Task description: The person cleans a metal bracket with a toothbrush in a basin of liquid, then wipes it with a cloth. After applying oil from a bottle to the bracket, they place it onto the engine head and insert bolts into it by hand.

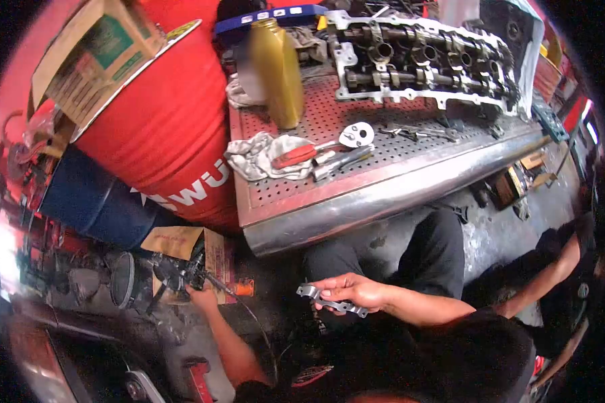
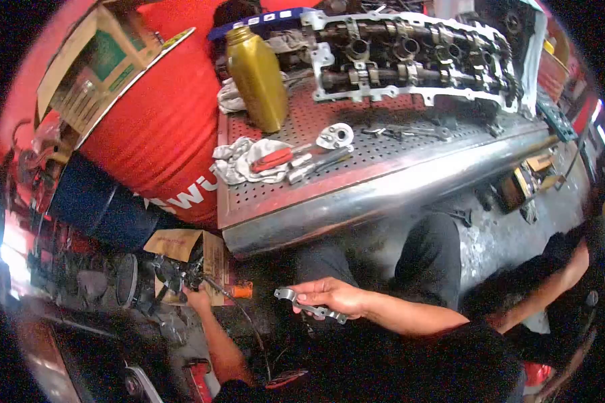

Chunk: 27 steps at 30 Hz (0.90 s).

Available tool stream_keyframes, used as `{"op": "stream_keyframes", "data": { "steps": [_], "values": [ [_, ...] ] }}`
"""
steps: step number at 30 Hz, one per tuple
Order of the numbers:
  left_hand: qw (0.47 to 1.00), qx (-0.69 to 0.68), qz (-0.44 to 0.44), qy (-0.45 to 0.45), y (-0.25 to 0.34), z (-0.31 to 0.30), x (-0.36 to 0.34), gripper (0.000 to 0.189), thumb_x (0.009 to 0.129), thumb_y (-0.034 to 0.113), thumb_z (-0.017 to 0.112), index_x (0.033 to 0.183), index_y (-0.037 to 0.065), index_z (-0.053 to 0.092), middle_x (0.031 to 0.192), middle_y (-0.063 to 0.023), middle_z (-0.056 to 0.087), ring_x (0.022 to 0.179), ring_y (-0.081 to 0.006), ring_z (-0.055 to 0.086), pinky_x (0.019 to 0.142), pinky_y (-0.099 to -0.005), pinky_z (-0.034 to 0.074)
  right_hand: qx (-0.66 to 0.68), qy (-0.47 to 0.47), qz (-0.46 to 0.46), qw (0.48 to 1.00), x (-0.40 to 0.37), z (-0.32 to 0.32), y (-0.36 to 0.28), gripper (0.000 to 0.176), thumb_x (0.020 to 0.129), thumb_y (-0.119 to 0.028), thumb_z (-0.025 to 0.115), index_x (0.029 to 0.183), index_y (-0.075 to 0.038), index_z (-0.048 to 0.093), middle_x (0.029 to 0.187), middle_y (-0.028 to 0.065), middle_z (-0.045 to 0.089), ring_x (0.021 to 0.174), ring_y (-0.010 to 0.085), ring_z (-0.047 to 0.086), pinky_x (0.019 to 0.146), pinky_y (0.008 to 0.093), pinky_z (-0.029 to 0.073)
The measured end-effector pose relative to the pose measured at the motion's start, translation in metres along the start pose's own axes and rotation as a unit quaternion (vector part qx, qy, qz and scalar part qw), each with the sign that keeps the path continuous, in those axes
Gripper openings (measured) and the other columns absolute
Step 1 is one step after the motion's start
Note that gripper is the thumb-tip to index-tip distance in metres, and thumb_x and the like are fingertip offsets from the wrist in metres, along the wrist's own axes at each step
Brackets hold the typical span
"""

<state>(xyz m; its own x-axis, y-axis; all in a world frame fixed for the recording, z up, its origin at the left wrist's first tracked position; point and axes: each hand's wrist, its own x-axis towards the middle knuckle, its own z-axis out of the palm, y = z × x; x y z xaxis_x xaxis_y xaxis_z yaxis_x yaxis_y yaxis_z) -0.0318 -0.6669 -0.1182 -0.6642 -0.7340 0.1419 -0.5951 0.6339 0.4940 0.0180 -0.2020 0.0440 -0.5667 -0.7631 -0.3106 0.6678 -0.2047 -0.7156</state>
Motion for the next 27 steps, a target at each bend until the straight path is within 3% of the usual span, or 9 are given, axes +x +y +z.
{"op": "stream_keyframes", "data": {
  "steps": [2, 5, 7, 12, 15, 17, 21, 23, 27],
  "values": [
    [0.981, 0.070, 0.097, 0.150, -0.004, 0.001, -0.008, 0.068, 0.086, 0.022, 0.068, 0.140, -0.002, 0.036, 0.115, -0.0285, 0.061, 0.106, -0.0409, 0.060, 0.093, -0.0475, 0.044, -0.010, -0.006, -0.063, 0.998, -0.015, 0.004, -0.018, 0.045, 0.098, -0.022, 0.055, 0.140, -0.009, 0.048, 0.105, 0.0020, 0.065, 0.079, 0.0056, 0.056, 0.068, 0.0212, 0.046],
    [0.978, -0.205, 0.025, 0.012, 0.075, -0.068, -0.027, 0.061, 0.087, 0.016, 0.067, 0.137, -0.005, 0.039, 0.111, -0.0261, 0.063, 0.095, -0.0357, 0.063, 0.084, -0.0419, 0.049, 0.030, -0.029, -0.127, 0.991, -0.034, 0.002, -0.052, 0.047, 0.097, -0.021, 0.057, 0.141, -0.009, 0.046, 0.105, 0.0037, 0.064, 0.080, 0.0081, 0.056, 0.070, 0.0238, 0.047],
    [0.972, -0.193, 0.129, 0.037, 0.095, -0.081, 0.003, 0.042, 0.088, 0.014, 0.067, 0.124, -0.004, 0.054, 0.092, -0.0177, 0.068, 0.080, -0.0248, 0.065, 0.077, -0.0350, 0.050, 0.011, -0.037, -0.172, 0.984, -0.043, -0.002, -0.083, 0.049, 0.096, -0.021, 0.058, 0.142, -0.009, 0.045, 0.104, 0.0050, 0.064, 0.079, 0.0084, 0.056, 0.069, 0.0244, 0.047],
    [0.914, -0.176, 0.365, 0.026, 0.372, -0.241, -0.075, 0.033, 0.084, 0.018, 0.074, 0.113, 0.006, 0.064, 0.062, -0.0084, 0.059, 0.056, -0.0149, 0.054, 0.059, -0.0310, 0.046, 0.055, -0.030, -0.270, 0.961, -0.038, -0.006, -0.121, 0.043, 0.096, -0.029, 0.057, 0.130, -0.002, 0.051, 0.095, 0.0072, 0.061, 0.071, 0.0117, 0.053, 0.059, 0.0248, 0.044],
    [0.805, -0.144, 0.573, 0.051, 0.483, -0.254, -0.067, 0.059, 0.075, 0.037, 0.075, 0.124, 0.010, 0.056, 0.096, -0.0182, 0.067, 0.091, -0.0339, 0.065, 0.080, -0.0447, 0.050, 0.193, 0.000, -0.244, 0.950, -0.029, 0.000, -0.127, 0.037, 0.099, -0.035, 0.047, 0.117, -0.004, 0.053, 0.091, 0.0091, 0.060, 0.067, 0.0146, 0.052, 0.053, 0.0268, 0.042],
    [0.763, -0.012, 0.633, 0.127, 0.546, -0.243, -0.042, 0.057, 0.075, 0.034, 0.077, 0.122, 0.009, 0.058, 0.101, -0.0190, 0.067, 0.097, -0.0277, 0.065, 0.080, -0.0400, 0.050, 0.180, 0.012, -0.248, 0.952, -0.018, 0.000, -0.124, 0.036, 0.100, -0.034, 0.043, 0.118, -0.004, 0.051, 0.089, 0.0094, 0.060, 0.067, 0.0148, 0.053, 0.053, 0.0273, 0.042],
    [0.822, 0.141, 0.508, -0.213, 0.615, -0.249, -0.025, 0.052, 0.072, 0.041, 0.080, 0.111, 0.008, 0.066, 0.090, -0.0105, 0.069, 0.084, -0.0238, 0.065, 0.067, -0.0385, 0.054, 0.187, 0.001, -0.259, 0.947, -0.024, -0.001, -0.131, 0.034, 0.100, -0.031, 0.042, 0.118, -0.003, 0.051, 0.089, 0.0094, 0.060, 0.067, 0.0142, 0.053, 0.054, 0.0270, 0.044],
    [0.798, 0.209, 0.509, -0.244, 0.619, -0.245, -0.023, 0.053, 0.072, 0.046, 0.080, 0.099, 0.002, 0.069, 0.081, -0.0085, 0.066, 0.069, -0.0214, 0.062, 0.056, -0.0353, 0.053, 0.186, 0.002, -0.272, 0.944, -0.032, -0.006, -0.133, 0.034, 0.100, -0.031, 0.041, 0.118, -0.003, 0.051, 0.089, 0.0094, 0.060, 0.067, 0.0140, 0.053, 0.053, 0.0268, 0.044],
    [0.774, 0.219, 0.535, -0.259, 0.585, -0.269, -0.052, 0.048, 0.075, 0.040, 0.078, 0.098, -0.001, 0.068, 0.081, -0.0142, 0.068, 0.069, -0.0197, 0.063, 0.064, -0.0374, 0.052, 0.187, 0.005, -0.283, 0.941, -0.046, -0.021, -0.135, 0.033, 0.101, -0.030, 0.041, 0.117, -0.002, 0.051, 0.089, 0.0095, 0.060, 0.068, 0.0141, 0.053, 0.053, 0.0264, 0.044]
  ]
}}
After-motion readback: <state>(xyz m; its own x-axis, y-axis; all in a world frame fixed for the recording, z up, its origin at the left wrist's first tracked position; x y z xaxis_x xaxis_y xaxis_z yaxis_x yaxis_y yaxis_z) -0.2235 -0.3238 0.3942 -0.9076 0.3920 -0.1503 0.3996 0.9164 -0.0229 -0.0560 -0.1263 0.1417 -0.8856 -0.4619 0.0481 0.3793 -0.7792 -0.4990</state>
